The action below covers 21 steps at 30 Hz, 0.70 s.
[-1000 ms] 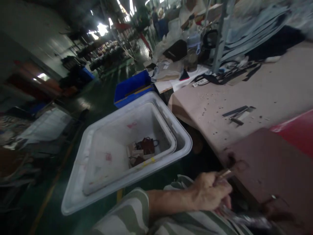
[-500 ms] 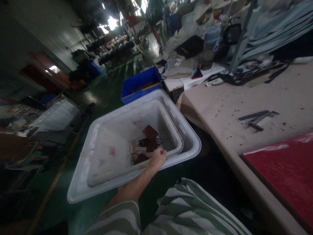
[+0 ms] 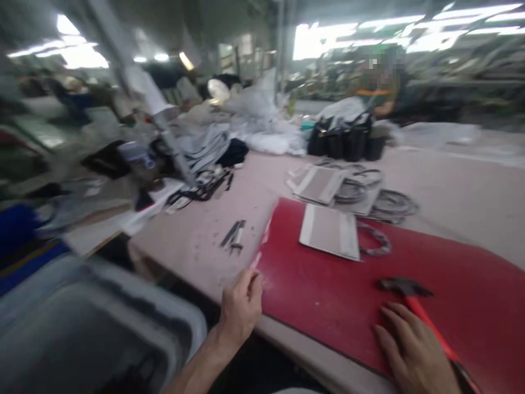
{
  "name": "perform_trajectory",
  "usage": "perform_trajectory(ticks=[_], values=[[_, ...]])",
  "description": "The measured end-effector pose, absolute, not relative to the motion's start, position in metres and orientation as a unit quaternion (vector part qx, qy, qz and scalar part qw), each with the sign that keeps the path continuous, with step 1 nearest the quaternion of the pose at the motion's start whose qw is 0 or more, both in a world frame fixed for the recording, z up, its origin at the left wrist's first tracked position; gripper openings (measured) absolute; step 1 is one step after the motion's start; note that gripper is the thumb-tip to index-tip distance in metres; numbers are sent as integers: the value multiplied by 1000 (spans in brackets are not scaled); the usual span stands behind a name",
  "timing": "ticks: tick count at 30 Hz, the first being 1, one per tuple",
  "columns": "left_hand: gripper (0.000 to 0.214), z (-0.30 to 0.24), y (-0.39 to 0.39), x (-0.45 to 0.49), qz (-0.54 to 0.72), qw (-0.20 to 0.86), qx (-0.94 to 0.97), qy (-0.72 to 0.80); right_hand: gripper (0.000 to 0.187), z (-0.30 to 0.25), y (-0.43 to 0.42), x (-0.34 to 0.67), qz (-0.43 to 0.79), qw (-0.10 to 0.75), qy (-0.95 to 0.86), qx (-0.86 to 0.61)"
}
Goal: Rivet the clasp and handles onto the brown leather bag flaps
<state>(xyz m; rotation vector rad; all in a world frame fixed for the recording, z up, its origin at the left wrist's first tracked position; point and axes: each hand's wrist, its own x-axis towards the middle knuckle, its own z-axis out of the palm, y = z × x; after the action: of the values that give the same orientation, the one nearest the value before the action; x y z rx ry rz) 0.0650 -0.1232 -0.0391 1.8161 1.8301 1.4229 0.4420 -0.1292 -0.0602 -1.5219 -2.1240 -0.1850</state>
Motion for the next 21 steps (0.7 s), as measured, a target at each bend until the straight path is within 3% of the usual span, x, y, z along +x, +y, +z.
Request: perform_trajectory(ticks=[3,9,16,21], values=[[16,-22,-59,100,470,123,682,546,41,-61,-134,442,-124,243,-773,-573],[19,9,64,159,281,142,765,562,38,-66,-142,437,-144,257,-750,-592],[75,-2,76,203,108,108,913,377,38,-65,-143,432,-155,250,-735,-611],[47,-14,48,227,61,4,927,370,35,-60,-145,426,-141,255,-727,-622]])
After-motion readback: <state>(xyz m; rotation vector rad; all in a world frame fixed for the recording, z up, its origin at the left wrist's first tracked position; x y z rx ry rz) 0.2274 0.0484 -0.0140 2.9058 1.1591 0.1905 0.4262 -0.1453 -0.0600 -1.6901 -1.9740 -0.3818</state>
